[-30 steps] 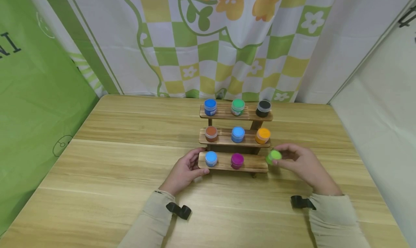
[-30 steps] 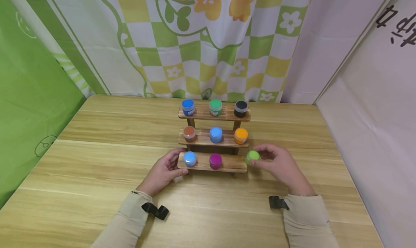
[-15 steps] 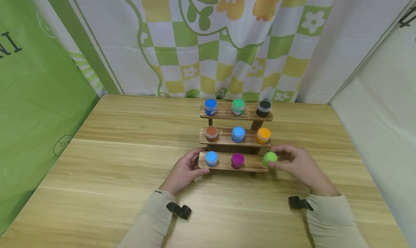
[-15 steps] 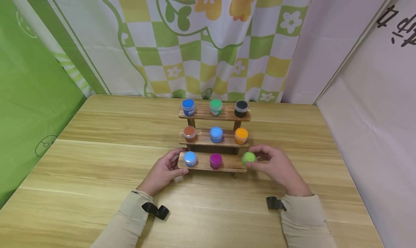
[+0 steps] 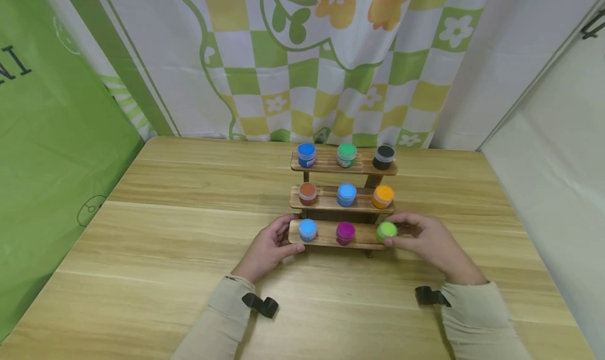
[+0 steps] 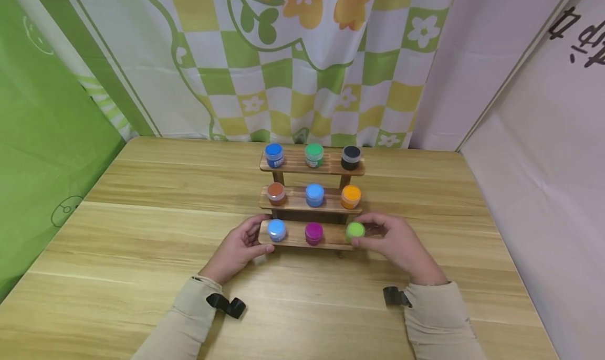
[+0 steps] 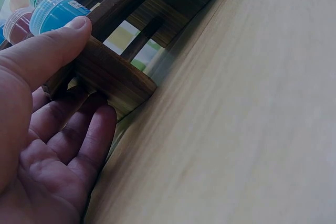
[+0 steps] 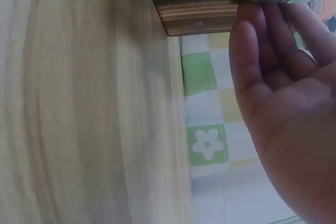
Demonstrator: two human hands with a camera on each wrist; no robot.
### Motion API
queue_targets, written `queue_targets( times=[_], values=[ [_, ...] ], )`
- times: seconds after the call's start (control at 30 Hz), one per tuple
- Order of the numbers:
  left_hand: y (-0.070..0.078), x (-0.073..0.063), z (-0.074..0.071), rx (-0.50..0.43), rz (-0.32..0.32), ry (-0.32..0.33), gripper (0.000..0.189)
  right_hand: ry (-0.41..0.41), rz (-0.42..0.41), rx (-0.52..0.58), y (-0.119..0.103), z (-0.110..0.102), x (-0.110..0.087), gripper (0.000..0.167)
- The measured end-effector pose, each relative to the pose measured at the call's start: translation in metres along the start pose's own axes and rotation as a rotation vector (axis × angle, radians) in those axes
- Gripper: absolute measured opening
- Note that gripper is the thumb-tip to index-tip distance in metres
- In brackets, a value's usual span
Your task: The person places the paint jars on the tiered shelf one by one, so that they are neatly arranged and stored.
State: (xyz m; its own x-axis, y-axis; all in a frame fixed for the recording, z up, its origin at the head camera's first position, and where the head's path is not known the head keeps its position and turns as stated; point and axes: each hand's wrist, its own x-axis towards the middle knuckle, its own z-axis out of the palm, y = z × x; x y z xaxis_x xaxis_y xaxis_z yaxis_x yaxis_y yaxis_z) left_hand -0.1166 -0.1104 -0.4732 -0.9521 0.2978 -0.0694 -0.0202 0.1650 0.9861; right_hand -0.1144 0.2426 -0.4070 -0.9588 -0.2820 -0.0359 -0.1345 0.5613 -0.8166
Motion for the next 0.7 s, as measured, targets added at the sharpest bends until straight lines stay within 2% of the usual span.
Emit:
queue_targets(
  times=[0.2, 0.7],
  values=[
    [-0.0006, 0.0008, 0.0004, -0.009, 0.002, -0.002, 0.069, 0.020, -0.032, -0.029, -0.0009, 0.0040, 0.0016, 0.038],
    [-0.0005, 0.0004, 0.0003, -0.016, -0.008, 0.000, 0.068, 0.008, -0.034, -0.059, 0.0001, 0.0095, 0.0032, 0.041]
  ],
)
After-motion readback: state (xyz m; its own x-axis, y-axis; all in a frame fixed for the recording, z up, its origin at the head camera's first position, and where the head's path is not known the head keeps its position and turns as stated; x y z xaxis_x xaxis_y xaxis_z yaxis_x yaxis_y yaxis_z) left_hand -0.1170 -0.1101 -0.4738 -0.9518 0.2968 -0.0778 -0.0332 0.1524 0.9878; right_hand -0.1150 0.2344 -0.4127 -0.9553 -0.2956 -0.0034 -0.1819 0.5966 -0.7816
